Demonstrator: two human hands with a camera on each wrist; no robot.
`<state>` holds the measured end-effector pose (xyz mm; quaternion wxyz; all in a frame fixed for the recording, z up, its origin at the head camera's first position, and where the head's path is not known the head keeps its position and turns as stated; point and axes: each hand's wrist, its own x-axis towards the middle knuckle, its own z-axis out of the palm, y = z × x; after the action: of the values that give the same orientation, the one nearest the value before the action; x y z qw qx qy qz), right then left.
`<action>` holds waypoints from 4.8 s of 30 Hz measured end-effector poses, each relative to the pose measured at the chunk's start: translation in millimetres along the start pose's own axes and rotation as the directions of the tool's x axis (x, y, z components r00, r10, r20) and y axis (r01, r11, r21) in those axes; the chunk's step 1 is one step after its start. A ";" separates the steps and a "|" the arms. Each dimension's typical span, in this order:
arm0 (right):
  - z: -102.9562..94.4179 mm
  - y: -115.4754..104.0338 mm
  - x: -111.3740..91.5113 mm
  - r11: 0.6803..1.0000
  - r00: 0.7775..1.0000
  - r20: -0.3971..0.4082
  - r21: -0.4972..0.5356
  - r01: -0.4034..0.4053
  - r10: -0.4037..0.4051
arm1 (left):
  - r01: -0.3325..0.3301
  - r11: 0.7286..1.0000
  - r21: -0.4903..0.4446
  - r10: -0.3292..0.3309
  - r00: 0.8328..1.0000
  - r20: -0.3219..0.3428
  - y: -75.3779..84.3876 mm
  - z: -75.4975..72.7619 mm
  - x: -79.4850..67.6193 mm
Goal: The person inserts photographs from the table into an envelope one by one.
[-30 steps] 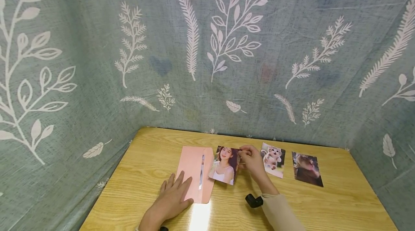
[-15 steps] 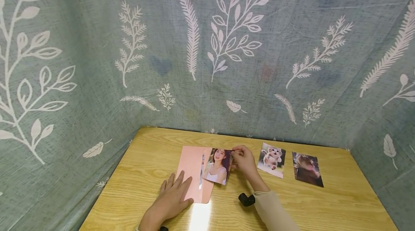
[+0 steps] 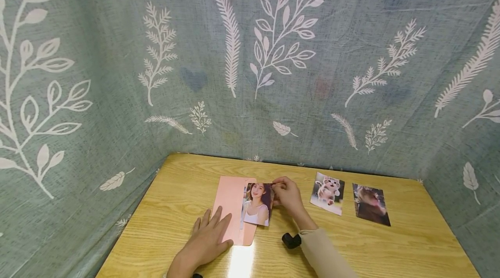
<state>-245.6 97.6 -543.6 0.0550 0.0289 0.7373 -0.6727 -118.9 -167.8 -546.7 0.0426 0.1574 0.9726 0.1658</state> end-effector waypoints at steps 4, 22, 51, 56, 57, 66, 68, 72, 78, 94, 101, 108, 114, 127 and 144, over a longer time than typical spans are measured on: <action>4.0 0.0 -0.6 1.000 1.000 0.004 -0.015 -0.015 0.015 | 0.005 1.000 -0.005 -0.004 1.000 0.008 0.5 -0.9 -0.3; 27.6 3.6 3.9 0.998 0.999 0.025 -0.058 -0.040 0.041 | 0.009 1.000 -0.008 -0.009 1.000 0.028 1.1 -2.3 -0.5; 26.5 8.4 -21.9 1.000 0.991 0.134 0.016 -0.016 0.013 | 0.009 1.000 -0.018 -0.009 0.999 0.034 0.0 -3.3 -1.5; 22.2 7.3 -32.6 0.999 0.985 0.174 0.037 -0.012 0.006 | 0.005 1.000 -0.020 -0.005 1.000 0.025 0.5 -3.6 -1.8; 21.2 5.1 -35.3 0.999 0.983 0.182 0.044 -0.015 0.007 | 0.003 1.000 -0.017 -0.003 1.000 0.024 0.4 -3.3 -1.8; 15.8 -12.1 -52.9 0.999 0.974 0.225 0.045 -0.005 -0.005 | 0.007 1.000 -0.008 -0.006 1.000 0.013 0.8 -1.0 -1.8; 15.0 -7.5 -51.4 0.998 0.974 0.226 0.064 0.003 -0.018 | 0.008 1.000 -0.011 -0.008 1.000 0.013 1.2 -1.3 -1.5; 15.2 4.4 -45.5 0.997 0.975 0.222 0.071 0.016 -0.031 | 0.009 1.000 -0.011 -0.009 1.000 0.012 1.6 -2.9 -1.3; 16.8 7.1 -42.9 0.998 0.974 0.221 0.053 0.033 -0.044 | 0.009 1.000 -0.016 -0.009 1.000 0.017 2.4 -5.0 -1.4; 27.0 6.5 -43.7 0.996 0.971 0.233 0.082 0.042 -0.060 | 0.007 1.000 -0.019 -0.006 1.000 0.017 2.0 -4.1 -2.2; 30.9 9.4 -43.9 0.995 0.971 0.235 0.102 0.019 -0.042 | 0.014 1.000 -0.007 -0.014 1.000 0.019 1.4 -1.6 -2.0; 33.9 4.0 -45.4 0.991 0.967 0.254 0.137 -0.007 -0.028 | 0.017 1.000 -0.020 -0.017 1.000 0.020 1.6 -1.6 -1.6; 36.2 -13.5 -55.1 0.991 0.964 0.263 0.137 -0.005 -0.031 | 0.020 1.000 -0.015 -0.020 1.000 0.014 2.4 -2.3 -1.0; 46.1 9.7 -41.3 0.985 0.963 0.268 0.168 -0.033 -0.014 | 0.016 1.000 -0.006 -0.016 1.000 0.004 2.2 -1.6 -0.8; 60.6 5.4 -41.6 0.981 0.960 0.280 0.191 -0.043 -0.012 | 0.015 1.000 -0.013 -0.014 0.999 0.030 1.9 -4.7 0.8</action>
<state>-201.1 39.1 -549.3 0.1608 -0.0555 0.6524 -0.7385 -119.7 -167.3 -541.6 0.0595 0.1525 0.9718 0.1697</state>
